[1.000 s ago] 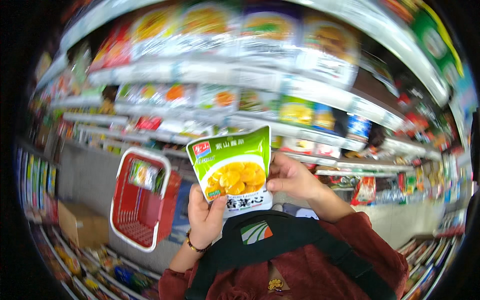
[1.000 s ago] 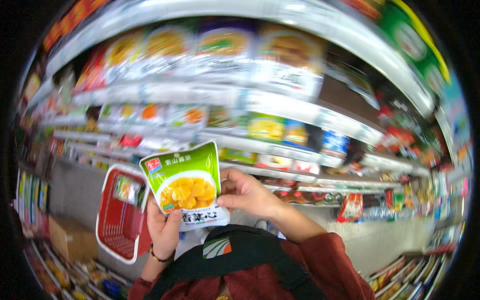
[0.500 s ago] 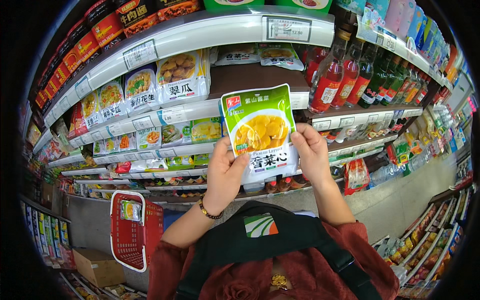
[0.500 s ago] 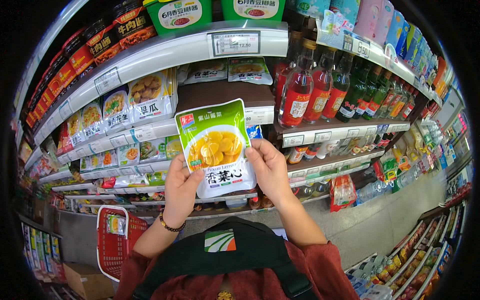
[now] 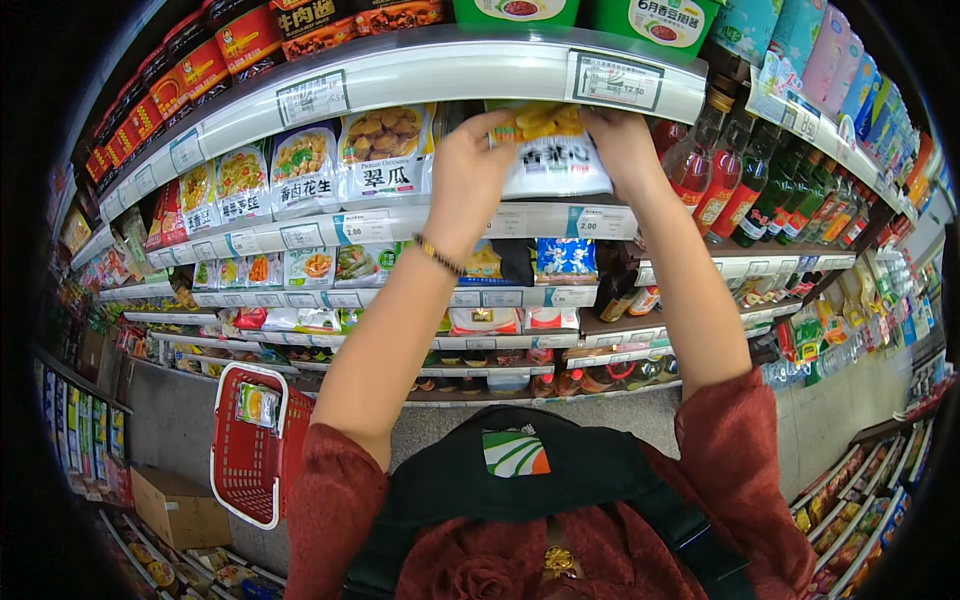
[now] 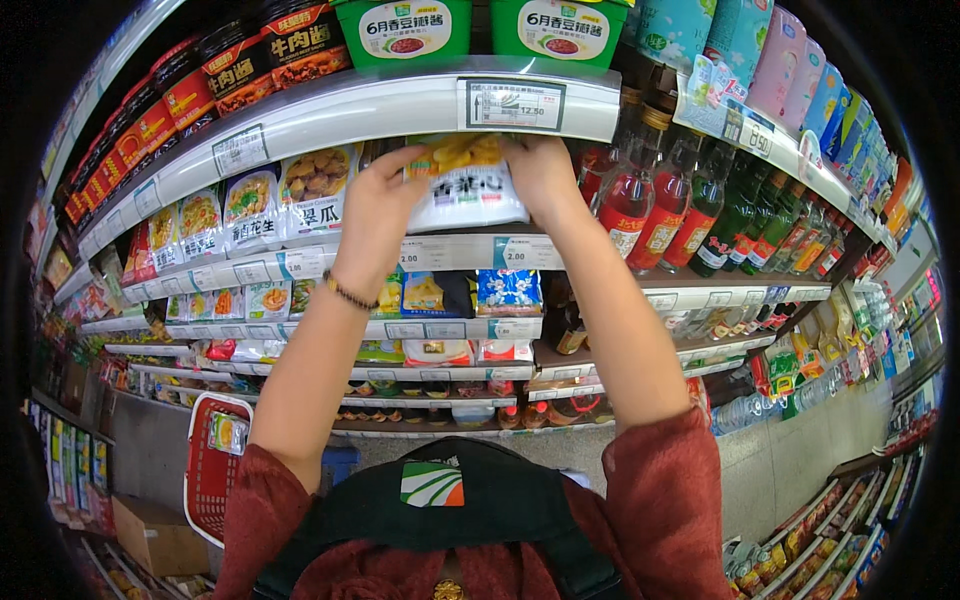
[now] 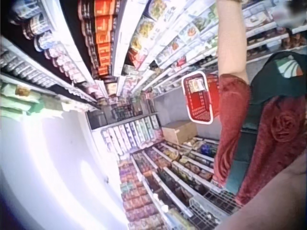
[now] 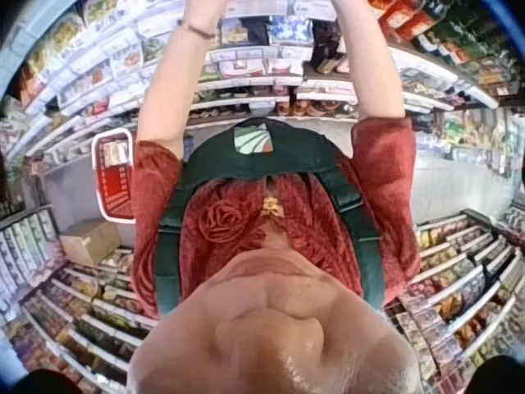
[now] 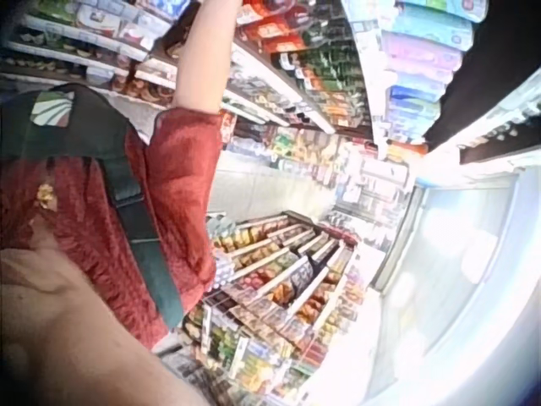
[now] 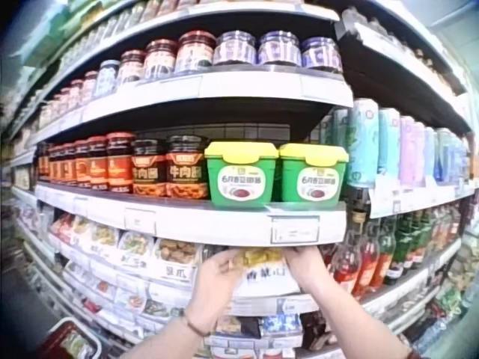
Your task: The person repeatedly picks packaged food items from a red shopping basket and places them onto a supermarket shelf. They handle multiple identical packages one by one, arranging them in a row on the shelf.
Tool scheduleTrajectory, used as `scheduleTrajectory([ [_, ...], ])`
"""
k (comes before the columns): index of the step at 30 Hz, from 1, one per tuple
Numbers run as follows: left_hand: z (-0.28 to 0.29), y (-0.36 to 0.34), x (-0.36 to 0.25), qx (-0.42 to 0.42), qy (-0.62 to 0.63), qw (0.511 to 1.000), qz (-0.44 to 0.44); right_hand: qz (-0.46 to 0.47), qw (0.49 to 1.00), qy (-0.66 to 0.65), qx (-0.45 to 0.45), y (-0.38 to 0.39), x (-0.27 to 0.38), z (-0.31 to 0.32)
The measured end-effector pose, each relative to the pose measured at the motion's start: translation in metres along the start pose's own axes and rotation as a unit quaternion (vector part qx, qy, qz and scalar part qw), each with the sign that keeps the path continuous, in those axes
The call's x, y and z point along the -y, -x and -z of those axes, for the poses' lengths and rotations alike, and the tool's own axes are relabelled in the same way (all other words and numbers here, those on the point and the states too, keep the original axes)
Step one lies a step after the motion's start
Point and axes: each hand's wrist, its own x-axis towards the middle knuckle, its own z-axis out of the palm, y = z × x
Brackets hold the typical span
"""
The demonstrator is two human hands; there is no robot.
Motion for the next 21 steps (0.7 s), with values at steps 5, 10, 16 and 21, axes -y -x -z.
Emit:
scheduleTrajectory([
  [5,-0.02,-0.047,-0.003,0.013,0.082,0.995,0.064,-0.203,0.965,-0.156,-0.054,-0.048,-0.03,0.001],
  [10,-0.023,-0.089,0.032,0.059,-0.127,0.99,-0.026,-0.177,0.955,-0.228,-0.061,-0.048,0.007,0.004],
  [16,-0.048,-0.095,0.042,0.075,-0.491,0.866,-0.063,0.092,0.838,0.536,0.04,-0.066,-0.045,0.024],
  [21,-0.054,-0.096,0.055,0.035,-0.577,0.804,-0.136,0.069,0.808,0.584,0.042,-0.07,-0.063,0.016],
])
